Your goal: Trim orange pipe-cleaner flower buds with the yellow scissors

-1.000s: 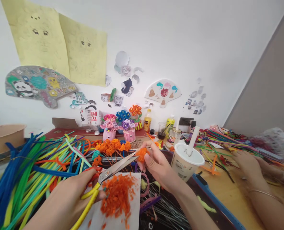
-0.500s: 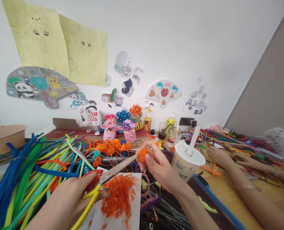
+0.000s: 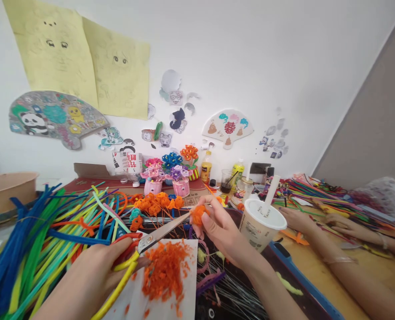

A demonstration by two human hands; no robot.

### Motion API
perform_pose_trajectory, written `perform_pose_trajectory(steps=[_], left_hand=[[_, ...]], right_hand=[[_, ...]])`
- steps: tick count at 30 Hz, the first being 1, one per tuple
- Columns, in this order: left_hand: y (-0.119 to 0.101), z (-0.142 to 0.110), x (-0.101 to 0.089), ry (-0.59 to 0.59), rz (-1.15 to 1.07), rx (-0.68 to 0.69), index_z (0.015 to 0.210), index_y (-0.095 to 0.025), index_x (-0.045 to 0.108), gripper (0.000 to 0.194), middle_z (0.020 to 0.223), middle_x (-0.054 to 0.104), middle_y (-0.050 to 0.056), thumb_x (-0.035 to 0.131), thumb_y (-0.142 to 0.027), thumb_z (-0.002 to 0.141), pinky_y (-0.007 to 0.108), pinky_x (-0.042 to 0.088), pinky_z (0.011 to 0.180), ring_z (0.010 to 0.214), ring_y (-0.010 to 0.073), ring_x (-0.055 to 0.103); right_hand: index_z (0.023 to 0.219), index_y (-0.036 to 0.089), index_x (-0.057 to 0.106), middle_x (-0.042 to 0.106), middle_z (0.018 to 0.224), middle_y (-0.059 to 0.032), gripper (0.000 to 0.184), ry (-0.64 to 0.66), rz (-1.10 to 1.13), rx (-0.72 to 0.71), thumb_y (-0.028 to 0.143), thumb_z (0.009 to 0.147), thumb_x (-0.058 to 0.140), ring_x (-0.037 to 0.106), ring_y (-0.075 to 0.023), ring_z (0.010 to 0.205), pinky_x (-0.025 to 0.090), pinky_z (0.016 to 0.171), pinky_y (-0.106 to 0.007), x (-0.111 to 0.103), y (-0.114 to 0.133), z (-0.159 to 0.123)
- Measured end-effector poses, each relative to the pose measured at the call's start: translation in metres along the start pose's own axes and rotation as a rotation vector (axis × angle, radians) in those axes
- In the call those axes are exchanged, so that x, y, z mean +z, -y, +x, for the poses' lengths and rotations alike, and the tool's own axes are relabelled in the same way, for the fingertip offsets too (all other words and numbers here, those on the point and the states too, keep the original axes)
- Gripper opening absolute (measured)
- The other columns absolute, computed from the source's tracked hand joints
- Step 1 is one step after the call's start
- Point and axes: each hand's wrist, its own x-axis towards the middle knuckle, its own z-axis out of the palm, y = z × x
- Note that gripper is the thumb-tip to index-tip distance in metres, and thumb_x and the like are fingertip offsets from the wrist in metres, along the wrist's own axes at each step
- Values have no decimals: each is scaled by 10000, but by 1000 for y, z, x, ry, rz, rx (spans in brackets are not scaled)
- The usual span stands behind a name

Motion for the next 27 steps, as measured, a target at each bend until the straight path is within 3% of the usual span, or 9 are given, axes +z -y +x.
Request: perform_pose_trajectory(steps=[3,7,11,18,23,27], left_hand=[[0,2,-4,116,14,-53,798,-220,684,470,676,740,45,353,-553,783,253,435,560,617,220,682],[4,3,-7,73,-14,-105,846,-239,663,472,867,767,69,332,-559,746,276,474,651,773,247,710],[8,2,1,18,92,-120,896,-256,661,444,972,744,80,399,-572,726,324,501,698,859,277,699],[0,0,5,8,165,-76,1116,-191,589,503,1213,655,152,446,-487,735,391,510,858,1124,315,611],[0,-3,-1,39,231,-88,1088,-183,585,485,1121,713,161,342,-508,823,410,519,759,953,345,696],[4,-3,2,-60,174,-50,1038,-208,628,459,930,770,121,418,-538,799,384,491,652,820,369,717]], right_hand=[[1018,236,462,525,737,34,177,-51,-12,14,372,938,542,461,-108,645,358,631,-257,1,2,2],[967,225,458,560,712,37,252,-171,-36,85,450,906,552,459,-80,537,331,527,-223,2,3,5],[878,220,436,591,635,42,329,-254,-52,158,518,859,573,459,-66,442,282,433,-188,2,3,9],[840,210,446,622,594,36,379,-308,-90,182,540,801,629,492,-70,403,302,392,-168,2,1,10],[808,211,442,624,579,37,375,-316,-75,188,534,799,632,484,-70,384,295,372,-166,3,1,9],[810,210,437,623,571,38,365,-316,-87,189,526,811,619,468,-62,368,280,358,-157,3,1,10]])
